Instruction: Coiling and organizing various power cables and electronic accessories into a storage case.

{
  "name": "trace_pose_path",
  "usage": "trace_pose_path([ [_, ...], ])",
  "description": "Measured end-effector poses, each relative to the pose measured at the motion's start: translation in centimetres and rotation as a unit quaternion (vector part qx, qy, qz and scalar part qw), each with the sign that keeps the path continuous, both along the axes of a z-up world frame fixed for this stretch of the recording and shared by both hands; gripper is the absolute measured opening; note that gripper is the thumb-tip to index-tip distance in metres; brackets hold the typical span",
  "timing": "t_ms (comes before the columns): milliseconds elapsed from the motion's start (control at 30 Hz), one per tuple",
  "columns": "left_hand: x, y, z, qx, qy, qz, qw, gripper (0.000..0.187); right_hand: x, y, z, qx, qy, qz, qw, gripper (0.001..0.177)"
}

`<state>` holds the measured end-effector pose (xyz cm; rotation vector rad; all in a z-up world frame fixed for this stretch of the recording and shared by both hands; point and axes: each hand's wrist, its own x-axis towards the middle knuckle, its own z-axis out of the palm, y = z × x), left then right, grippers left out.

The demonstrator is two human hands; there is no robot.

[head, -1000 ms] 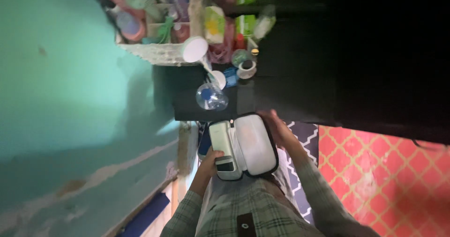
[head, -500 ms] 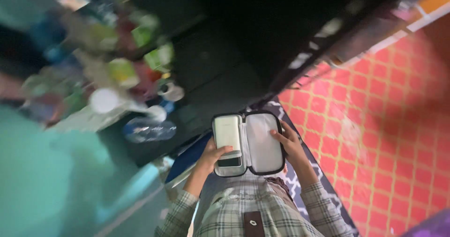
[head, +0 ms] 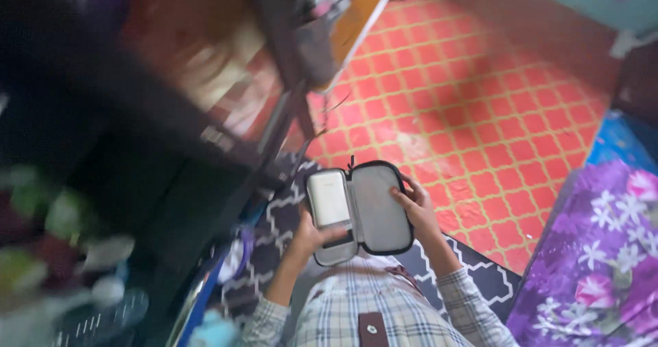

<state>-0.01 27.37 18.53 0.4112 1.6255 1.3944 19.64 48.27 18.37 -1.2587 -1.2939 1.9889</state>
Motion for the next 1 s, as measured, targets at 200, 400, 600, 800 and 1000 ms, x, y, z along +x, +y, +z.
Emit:
trace_pose_path([
  [200, 1.9, 9.2, 3.3, 0.117, 0.054, -0.218, 0.967, 0.15, 4.6, 8.2, 1.9, 0.02, -0.001, -0.04, 0.999, 0.058],
  [400, -0.8, 17.7, 3.9, 0.149, 0.138, -0.245, 0.948, 0.148, 3.2, 16.5, 2.2, 0.018, 0.029, -0.072, 0.997, 0.055],
  [600, -5.6, 27.3, 3.2, 0.17, -0.045, -0.264, 0.949, 0.14, -0.3, 26.3, 2.5, 0.05, 0.035, -0.089, 0.994, 0.052],
  [800, -10.1, 39.0, 5.0, 0.157, 0.083, -0.335, 0.925, 0.151, -4.1, 34.4, 5.9, 0.046, -0.008, -0.111, 0.993, 0.052],
  [1000, -11.4, 48.6, 4.2, 0.161, 0.049, -0.346, 0.923, 0.142, -3.8, 42.3, 4.2, 0.037, -0.018, -0.175, 0.984, 0.051],
])
